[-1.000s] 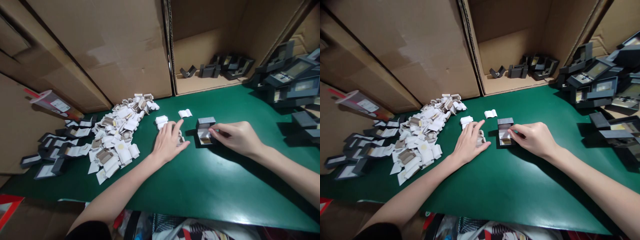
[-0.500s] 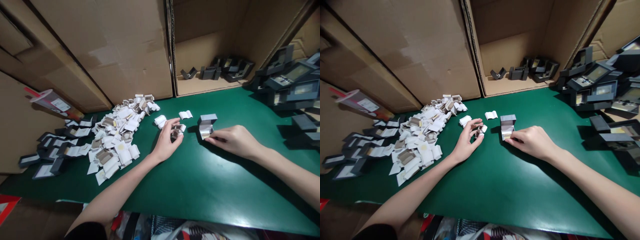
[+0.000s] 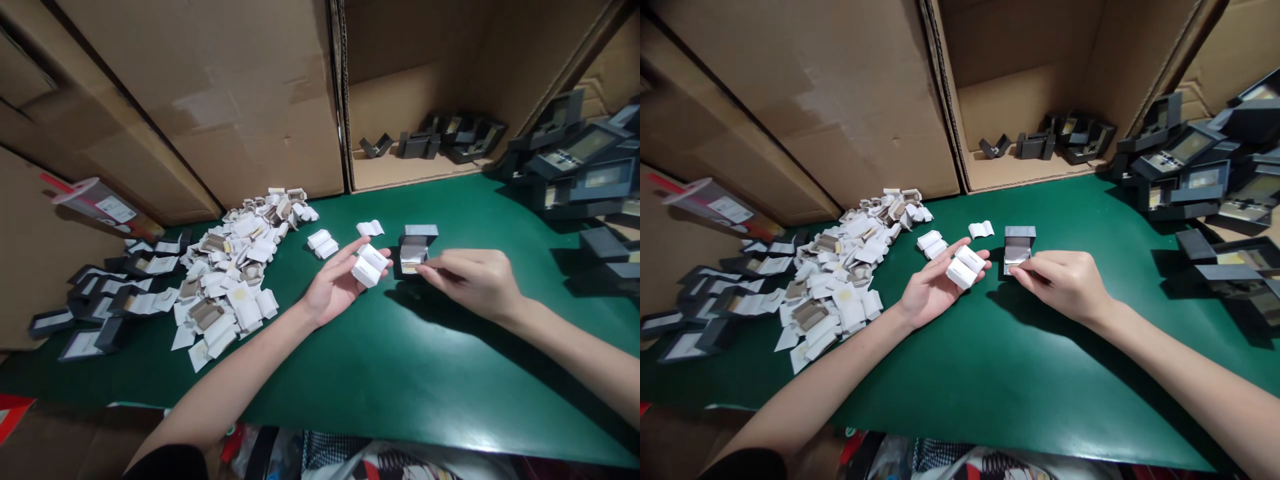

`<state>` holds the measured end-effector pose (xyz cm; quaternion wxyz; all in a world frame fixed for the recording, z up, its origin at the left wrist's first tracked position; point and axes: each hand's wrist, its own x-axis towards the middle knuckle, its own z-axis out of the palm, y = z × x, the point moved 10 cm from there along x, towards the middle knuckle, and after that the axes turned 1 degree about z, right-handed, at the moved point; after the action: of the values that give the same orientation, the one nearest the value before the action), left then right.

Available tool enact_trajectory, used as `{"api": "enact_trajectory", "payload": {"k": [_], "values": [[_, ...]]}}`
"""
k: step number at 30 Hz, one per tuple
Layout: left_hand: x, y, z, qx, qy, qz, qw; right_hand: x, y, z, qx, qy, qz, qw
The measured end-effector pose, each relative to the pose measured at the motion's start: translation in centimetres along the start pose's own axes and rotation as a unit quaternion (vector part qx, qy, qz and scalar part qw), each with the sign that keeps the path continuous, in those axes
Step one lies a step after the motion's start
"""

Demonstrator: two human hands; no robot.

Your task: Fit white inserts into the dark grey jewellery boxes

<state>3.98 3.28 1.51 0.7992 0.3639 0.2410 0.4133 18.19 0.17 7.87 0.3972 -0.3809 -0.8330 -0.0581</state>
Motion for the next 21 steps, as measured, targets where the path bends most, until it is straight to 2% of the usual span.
{"api": "enact_trajectory", "payload": {"k": [3,9,16,21], "values": [[0.0,-0.8,0.0,0.016,0.004,-0.002,1.0,0.5,-1.4,-0.6,0.047,0.022,-0.009,0.999],[-0.4,-2.2,0.6,0.022,0.017,-0.008,1.0,0.6,-3.6,0.4,0.147,0.009,-0.018,0.989],[-0.5,-2.2,0.5,0.022,0.035,0.0,0.999,0.4,-3.8,0.9,0.17,-0.004,0.014,0.985],[-0.5,-2.3,0.8,0.012,0.025,-0.009,1.0,0.4,-3.4,0.9,0.183,-0.004,0.03,0.983]]}}
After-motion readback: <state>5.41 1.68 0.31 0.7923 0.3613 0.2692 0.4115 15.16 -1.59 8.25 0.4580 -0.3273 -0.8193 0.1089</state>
